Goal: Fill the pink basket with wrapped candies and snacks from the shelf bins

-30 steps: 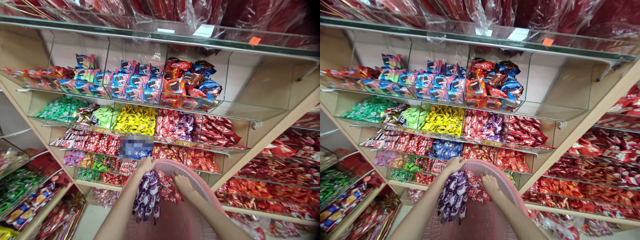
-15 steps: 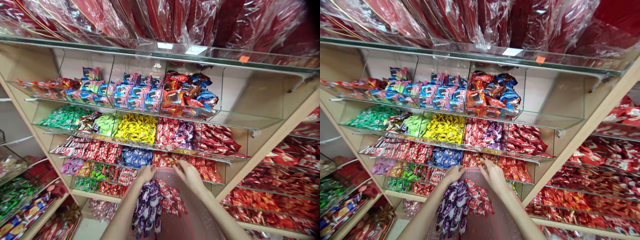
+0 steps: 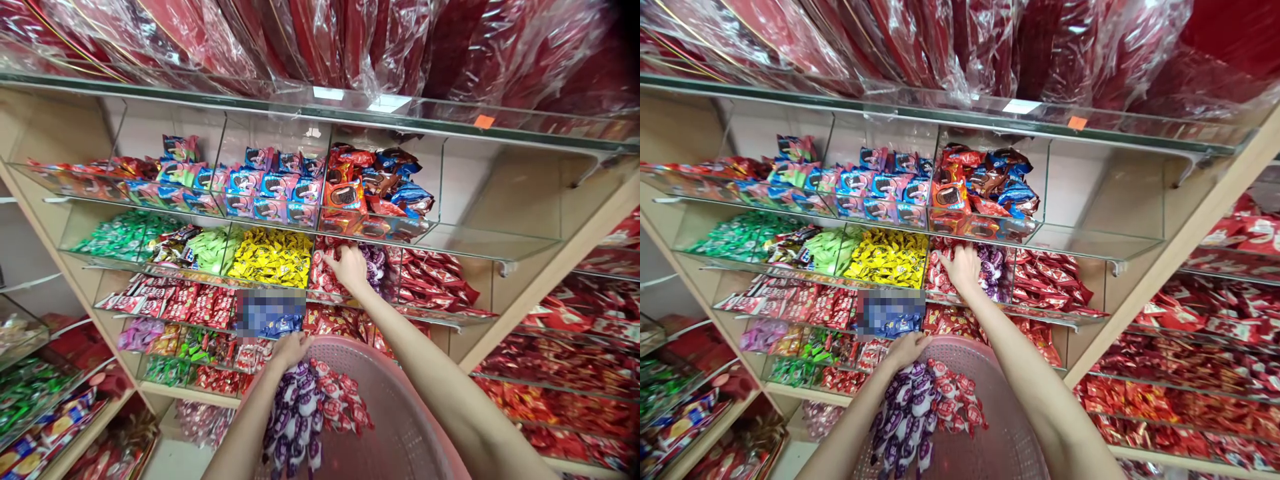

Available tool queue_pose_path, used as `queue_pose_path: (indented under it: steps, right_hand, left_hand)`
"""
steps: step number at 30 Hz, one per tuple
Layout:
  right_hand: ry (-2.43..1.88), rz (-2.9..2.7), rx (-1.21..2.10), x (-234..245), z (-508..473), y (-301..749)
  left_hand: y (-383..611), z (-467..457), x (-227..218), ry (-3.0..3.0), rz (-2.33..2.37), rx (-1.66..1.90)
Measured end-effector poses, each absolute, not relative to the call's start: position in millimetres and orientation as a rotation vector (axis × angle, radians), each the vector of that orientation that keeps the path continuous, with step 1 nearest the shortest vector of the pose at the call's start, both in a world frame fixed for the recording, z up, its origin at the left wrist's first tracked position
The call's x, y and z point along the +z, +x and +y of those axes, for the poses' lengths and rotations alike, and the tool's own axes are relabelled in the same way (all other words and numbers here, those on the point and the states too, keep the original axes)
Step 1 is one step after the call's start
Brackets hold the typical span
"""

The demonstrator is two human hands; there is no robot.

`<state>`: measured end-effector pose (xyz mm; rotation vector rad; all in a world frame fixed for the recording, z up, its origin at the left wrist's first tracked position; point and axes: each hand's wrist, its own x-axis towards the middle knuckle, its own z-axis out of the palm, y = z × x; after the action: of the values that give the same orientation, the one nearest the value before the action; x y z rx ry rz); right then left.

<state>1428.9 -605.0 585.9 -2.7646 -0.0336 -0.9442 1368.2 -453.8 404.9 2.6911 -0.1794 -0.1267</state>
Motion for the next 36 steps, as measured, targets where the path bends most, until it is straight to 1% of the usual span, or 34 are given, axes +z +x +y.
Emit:
queue_pose_path:
  steps: [9, 14, 20, 26, 28, 31, 36]
  right_hand:
    - [-2.659, -0.037, -0.976, 577, -604, 1439]
    - [-2.442, -0.022, -1.011, 573, -602, 1441]
    - [-2.201, -0.047, -0.973, 577, -609, 1433]
    - [-2.012, -0.267, -0.959, 567, -625, 1391]
    - [-2.027, -0.347, -0.902, 560, -629, 1364]
    - [-2.112, -0.493, -0.726, 540, -636, 1328]
    - [-2.303, -0.662, -0.405, 476, -657, 1307]
  left_hand:
    - [1371, -453, 401, 2.694, -0.186, -0.126]
    - [1370, -454, 401, 2.695, -0.187, -0.120]
    - [1370, -454, 402, 2.704, -0.185, -0.128]
    - [1371, -454, 401, 2.699, -0.202, -0.117]
    - [1371, -455, 400, 2.691, -0.208, -0.123]
    - [1372, -455, 398, 2.688, -0.195, -0.134]
    - [1373, -456, 398, 2.697, -0.162, -0.150]
